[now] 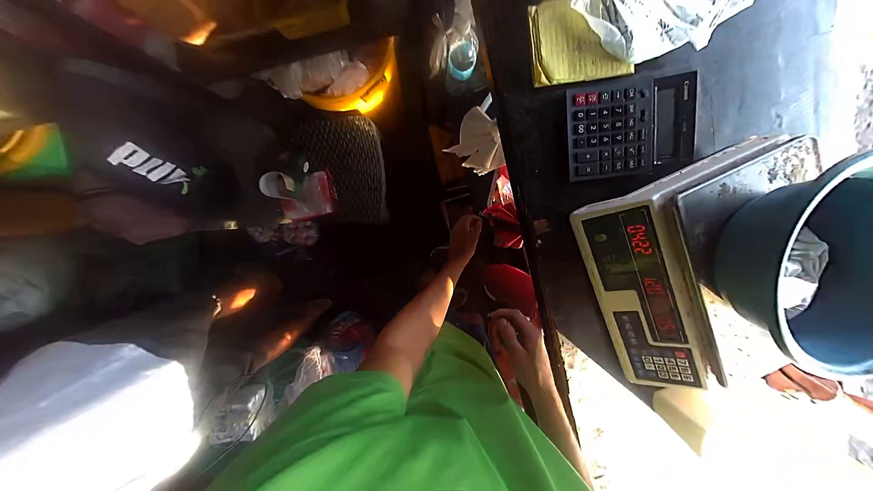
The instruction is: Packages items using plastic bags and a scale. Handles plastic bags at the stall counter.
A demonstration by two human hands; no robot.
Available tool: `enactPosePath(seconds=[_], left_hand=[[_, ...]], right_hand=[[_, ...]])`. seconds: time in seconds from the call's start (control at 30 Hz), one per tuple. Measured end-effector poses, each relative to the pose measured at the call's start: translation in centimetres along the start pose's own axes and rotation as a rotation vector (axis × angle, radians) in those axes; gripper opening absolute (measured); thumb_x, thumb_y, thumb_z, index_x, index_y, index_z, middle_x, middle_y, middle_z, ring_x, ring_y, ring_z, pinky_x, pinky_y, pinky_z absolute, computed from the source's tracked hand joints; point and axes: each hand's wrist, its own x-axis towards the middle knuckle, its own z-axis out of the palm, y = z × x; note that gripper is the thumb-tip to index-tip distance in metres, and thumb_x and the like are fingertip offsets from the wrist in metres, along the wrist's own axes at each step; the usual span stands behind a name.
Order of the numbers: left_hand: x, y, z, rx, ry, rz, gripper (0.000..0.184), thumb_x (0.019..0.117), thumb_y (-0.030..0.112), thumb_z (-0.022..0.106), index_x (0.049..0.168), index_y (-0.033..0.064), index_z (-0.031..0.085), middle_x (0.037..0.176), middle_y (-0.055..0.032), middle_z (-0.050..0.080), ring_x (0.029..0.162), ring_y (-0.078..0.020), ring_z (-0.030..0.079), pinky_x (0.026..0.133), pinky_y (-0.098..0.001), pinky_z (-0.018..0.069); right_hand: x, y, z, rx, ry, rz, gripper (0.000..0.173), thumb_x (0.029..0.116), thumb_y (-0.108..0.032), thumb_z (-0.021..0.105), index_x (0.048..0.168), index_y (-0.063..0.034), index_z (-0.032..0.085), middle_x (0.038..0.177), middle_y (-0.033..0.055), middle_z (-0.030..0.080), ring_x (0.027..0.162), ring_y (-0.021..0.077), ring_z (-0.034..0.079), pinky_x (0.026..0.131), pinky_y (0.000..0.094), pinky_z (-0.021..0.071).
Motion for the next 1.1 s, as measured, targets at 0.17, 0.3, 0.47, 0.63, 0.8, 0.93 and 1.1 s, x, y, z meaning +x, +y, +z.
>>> enactPosePath(seconds=[0.17, 0.3, 0.47, 0.63, 0.8, 0.93, 1.1], left_hand=[[10.5, 3.6, -0.5, 0.22, 0.293, 0.027, 0.054, 0.0971, 0.015, 0.061, 0.147, 0.0012, 0.049, 0.14, -0.0273, 0.054, 0.131, -0.0419, 0.053, 0.109, -0.0534, 0.0456], [14.5, 4.9, -0.9, 0.519, 0.216, 0.043, 0.027, 0.1005, 0.014, 0.057, 0.122, 0.0053, 0.07, 0.13, -0.0215, 0.063, 0.127, -0.0376, 0.058, 0.105, -0.0528, 0.0497], [9.0, 5.0, -5.2, 0.318, 0.049, 0.147, 0.042, 0.1015, 0.035, 0.062, 0.104, -0.007, 0.068, 0.102, -0.0254, 0.068, 0.101, -0.0394, 0.066, 0.094, -0.0589, 0.0512], [0.5, 10.0, -8.4, -0.093, -0.258, 0.183, 0.026, 0.0964, 0.024, 0.07, 0.094, -0.0018, 0.067, 0.076, -0.0057, 0.065, 0.065, -0.0107, 0.057, 0.063, -0.0318, 0.05], [0.2, 12.6, -10.7, -0.332, -0.252, 0.154, 0.028, 0.1025, 0.029, 0.063, 0.096, 0.0023, 0.068, 0.077, -0.0032, 0.067, 0.063, -0.0093, 0.061, 0.058, -0.028, 0.0531], [0.8, 13.4, -14.4, -0.345, -0.47, 0.028, 0.024, 0.1062, 0.026, 0.056, 0.114, 0.0054, 0.066, 0.098, -0.0049, 0.07, 0.082, -0.0129, 0.068, 0.07, -0.0317, 0.0588], [2.8, 13.4, -17.8, -0.353, -0.566, -0.006, 0.017, 0.1014, 0.018, 0.062, 0.106, 0.0027, 0.065, 0.092, -0.0058, 0.07, 0.08, -0.0138, 0.068, 0.074, -0.0346, 0.0601]], right_hand=[[-0.8, 2.1, -0.6, -0.068, 0.049, 0.046, 0.027, 0.1051, -0.017, 0.049, 0.115, -0.0053, 0.071, 0.078, -0.0009, 0.068, 0.062, 0.0058, 0.061, 0.057, 0.0238, 0.0547], [-4.5, 4.1, -0.3, -0.12, 0.203, 0.173, 0.025, 0.1036, -0.016, 0.051, 0.113, -0.006, 0.072, 0.08, -0.0026, 0.069, 0.064, 0.0024, 0.062, 0.06, 0.0212, 0.0547], [-9.9, 6.9, 0.3, 0.055, 0.212, 0.27, 0.025, 0.1041, -0.016, 0.051, 0.113, -0.0052, 0.071, 0.08, 0.0013, 0.068, 0.062, 0.0094, 0.062, 0.057, 0.0283, 0.0555], [-7.7, 5.1, -0.1, 0.156, 0.154, 0.115, 0.028, 0.1064, -0.019, 0.049, 0.116, -0.0026, 0.069, 0.078, 0.0022, 0.066, 0.061, 0.0103, 0.06, 0.054, 0.0276, 0.0537], [0.9, -1.1, -1.0, 0.048, 0.181, -0.043, 0.032, 0.1076, -0.027, 0.049, 0.118, -0.0025, 0.068, 0.083, 0.0034, 0.067, 0.067, 0.0112, 0.063, 0.061, 0.0314, 0.0564], [7.4, -3.3, -0.1, 0.057, 0.244, 0.014, 0.038, 0.1083, -0.032, 0.047, 0.123, -0.0042, 0.067, 0.086, 0.007, 0.068, 0.067, 0.015, 0.064, 0.064, 0.035, 0.0571], [17.4, -5.6, 4.4, 0.25, 0.104, 0.194, 0.048, 0.1067, -0.042, 0.051, 0.138, -0.0059, 0.056, 0.1, 0.0152, 0.07, 0.077, 0.0232, 0.069, 0.068, 0.0407, 0.0596]])
